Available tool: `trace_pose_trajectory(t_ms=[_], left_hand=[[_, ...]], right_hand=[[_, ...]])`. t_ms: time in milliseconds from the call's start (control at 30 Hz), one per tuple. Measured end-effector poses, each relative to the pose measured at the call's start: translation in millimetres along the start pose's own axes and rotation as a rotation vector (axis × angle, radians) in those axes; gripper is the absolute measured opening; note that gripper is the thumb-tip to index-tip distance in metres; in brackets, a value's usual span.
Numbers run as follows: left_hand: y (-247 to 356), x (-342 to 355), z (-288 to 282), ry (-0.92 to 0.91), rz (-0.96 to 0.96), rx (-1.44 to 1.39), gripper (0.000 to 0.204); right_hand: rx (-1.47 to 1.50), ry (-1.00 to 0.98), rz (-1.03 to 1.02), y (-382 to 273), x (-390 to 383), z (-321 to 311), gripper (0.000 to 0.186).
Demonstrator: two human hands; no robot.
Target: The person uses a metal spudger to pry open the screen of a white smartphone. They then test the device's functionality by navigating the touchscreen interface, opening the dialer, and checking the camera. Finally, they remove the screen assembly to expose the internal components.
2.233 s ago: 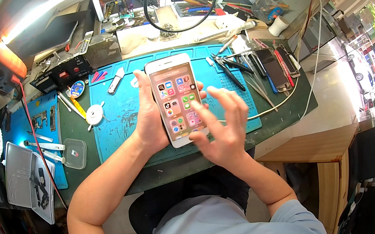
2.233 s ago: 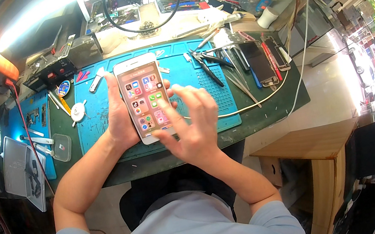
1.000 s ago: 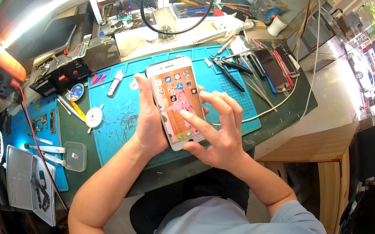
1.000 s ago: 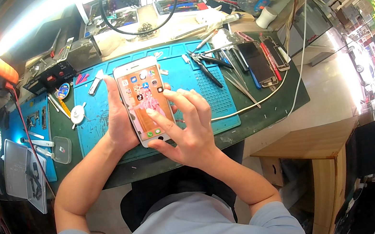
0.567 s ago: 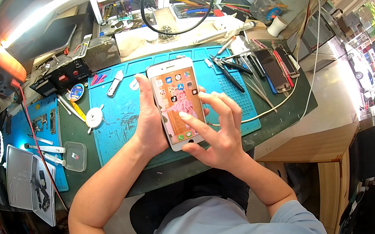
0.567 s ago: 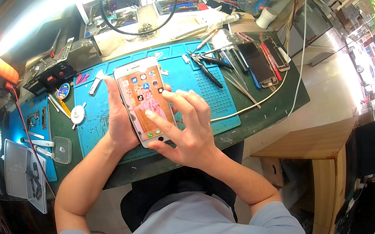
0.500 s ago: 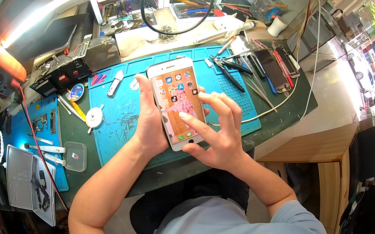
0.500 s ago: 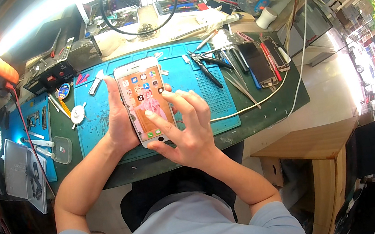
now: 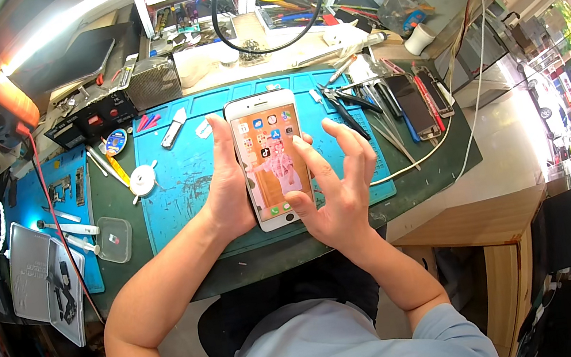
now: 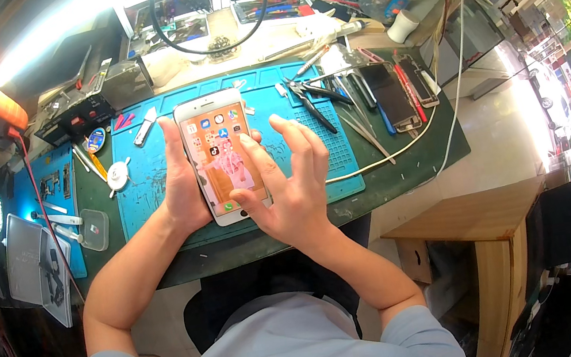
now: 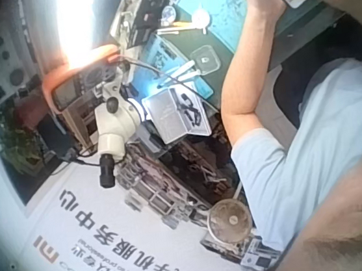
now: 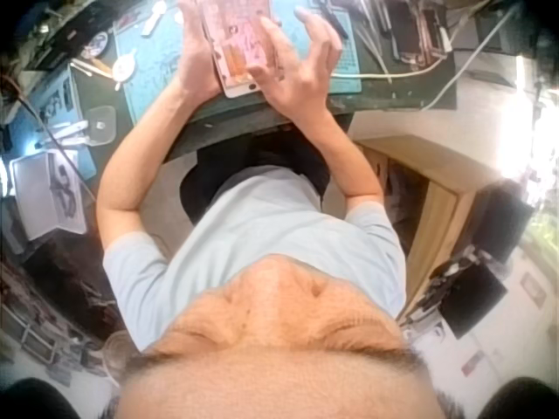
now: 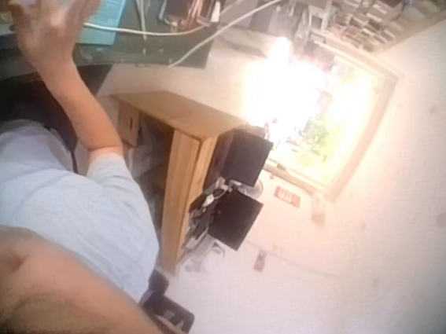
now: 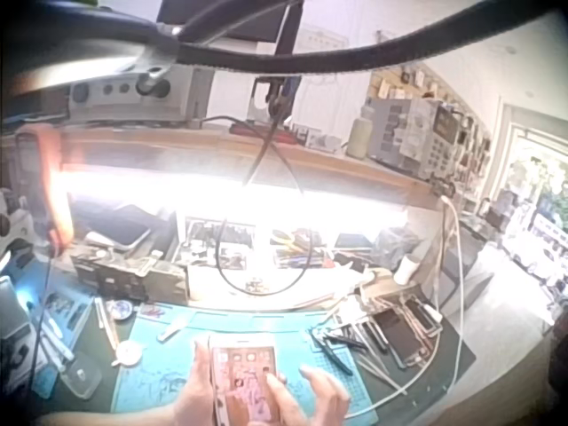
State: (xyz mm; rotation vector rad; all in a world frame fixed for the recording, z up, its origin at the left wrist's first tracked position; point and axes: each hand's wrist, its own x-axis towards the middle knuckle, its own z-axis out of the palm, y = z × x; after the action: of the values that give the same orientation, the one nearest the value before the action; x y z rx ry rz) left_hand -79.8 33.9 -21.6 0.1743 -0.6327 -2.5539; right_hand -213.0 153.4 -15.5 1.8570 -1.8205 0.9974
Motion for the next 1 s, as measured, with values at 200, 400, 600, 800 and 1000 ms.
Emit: trace_pose_trajectory(t_ms=[200,400,600,800,1000], left_hand=[[1,-2,3,0.054,-0.025,0.016,0.110],[-1,-1,1,0.014,-0.010,0.047,0.110],[4,-4,5,-0.008,-0.039,0.002,0.108],[2,-3,6,0.040,-0.049,0.024,0.109],[3,-3,6,0.037,-0.031,-0.013,0.107]], right_hand=[[0.018,-0.025,-0.068,-1,-2,-5,0.058],[-0.053,0.001,-0.042,1,13,-1,0.063],[-0.020,-0.038,-0.163,0,23,3,0.067],[0.020,0.045,-0.077,8,10,-8,0.060],[-0.008,0.025,-0.092,8,-1,-8,0.056]])
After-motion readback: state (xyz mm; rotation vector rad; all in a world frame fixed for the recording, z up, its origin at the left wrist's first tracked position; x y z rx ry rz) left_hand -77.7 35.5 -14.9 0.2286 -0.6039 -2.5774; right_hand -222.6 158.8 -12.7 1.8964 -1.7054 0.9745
